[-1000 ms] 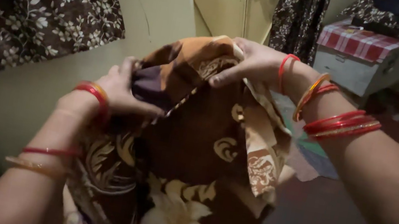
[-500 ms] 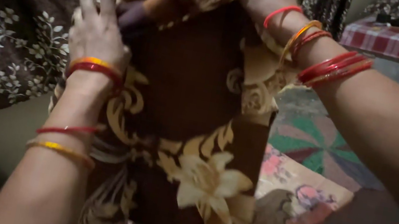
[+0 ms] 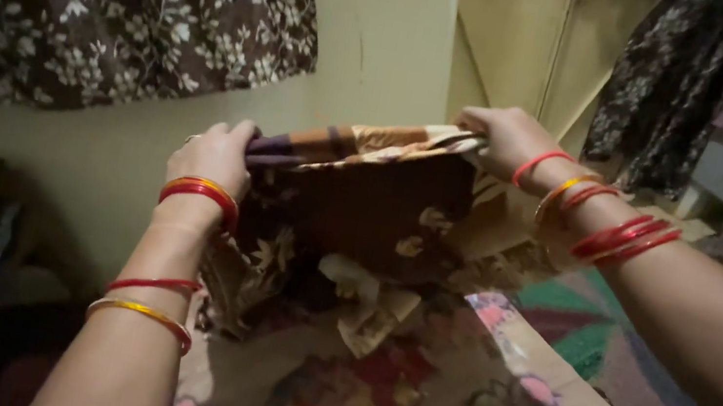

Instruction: Folding a floral patterned fabric sheet and then a thick brown blanket on a wooden stool.

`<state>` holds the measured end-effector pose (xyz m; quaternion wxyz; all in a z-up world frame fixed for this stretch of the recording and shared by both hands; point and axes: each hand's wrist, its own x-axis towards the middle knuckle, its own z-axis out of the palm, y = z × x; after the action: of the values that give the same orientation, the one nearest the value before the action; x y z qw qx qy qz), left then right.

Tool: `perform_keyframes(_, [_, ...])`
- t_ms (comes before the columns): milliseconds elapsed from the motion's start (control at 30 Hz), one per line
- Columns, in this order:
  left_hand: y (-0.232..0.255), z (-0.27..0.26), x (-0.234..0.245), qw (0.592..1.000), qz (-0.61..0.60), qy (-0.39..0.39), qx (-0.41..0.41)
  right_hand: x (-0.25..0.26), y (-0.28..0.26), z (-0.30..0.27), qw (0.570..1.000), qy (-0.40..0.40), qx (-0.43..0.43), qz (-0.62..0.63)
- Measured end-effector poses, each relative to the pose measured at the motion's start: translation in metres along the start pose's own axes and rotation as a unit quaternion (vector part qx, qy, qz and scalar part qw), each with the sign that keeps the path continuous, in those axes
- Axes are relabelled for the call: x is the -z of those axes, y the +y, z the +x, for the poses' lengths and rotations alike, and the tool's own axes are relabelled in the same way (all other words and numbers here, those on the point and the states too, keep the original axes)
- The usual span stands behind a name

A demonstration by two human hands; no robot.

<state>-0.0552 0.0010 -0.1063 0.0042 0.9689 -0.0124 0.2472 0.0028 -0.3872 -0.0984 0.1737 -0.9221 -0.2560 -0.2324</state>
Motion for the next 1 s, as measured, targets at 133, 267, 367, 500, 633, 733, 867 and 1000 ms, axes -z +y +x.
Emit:
perform_keyframes(133, [0.003, 0.002, -0.013, 0.999, -0.041, 0.013, 0.02, -0.033, 0.046, -0.005, 0.995, -0.025, -0.08, 0.05])
perform_keyframes(267, [0.009, 0.019, -0.015, 0.996, -0.067, -0.052, 0.003, -0.052, 0.053, 0.006, 0.992, -0.005, -0.043, 0.116])
perform_keyframes(367, [0.015, 0.031, 0.0, 0.987, -0.098, -0.126, 0.01, -0.039, 0.016, 0.014, 0.989, -0.03, -0.094, 0.109])
perform_keyframes(500, [-0.018, 0.076, -0.039, 0.983, -0.097, -0.156, 0.028, -0.052, 0.011, 0.039, 0.983, -0.02, -0.141, 0.114])
perform_keyframes(633, [-0.056, 0.099, -0.085, 0.99, -0.09, -0.106, -0.01, -0.049, -0.01, 0.054, 0.984, -0.133, -0.117, 0.031])
perform_keyframes(733, [-0.076, 0.108, -0.112, 0.98, -0.175, -0.087, -0.039, -0.076, 0.019, 0.063, 0.963, -0.24, -0.086, -0.092])
perform_keyframes(867, [-0.067, 0.095, -0.091, 0.929, -0.289, -0.23, -0.009, -0.088, 0.038, 0.05, 0.899, -0.363, -0.167, -0.178])
perform_keyframes(1000, [-0.048, 0.083, -0.066, 0.911, -0.298, -0.269, -0.094, -0.121, 0.097, 0.046, 0.92, -0.332, -0.167, -0.125])
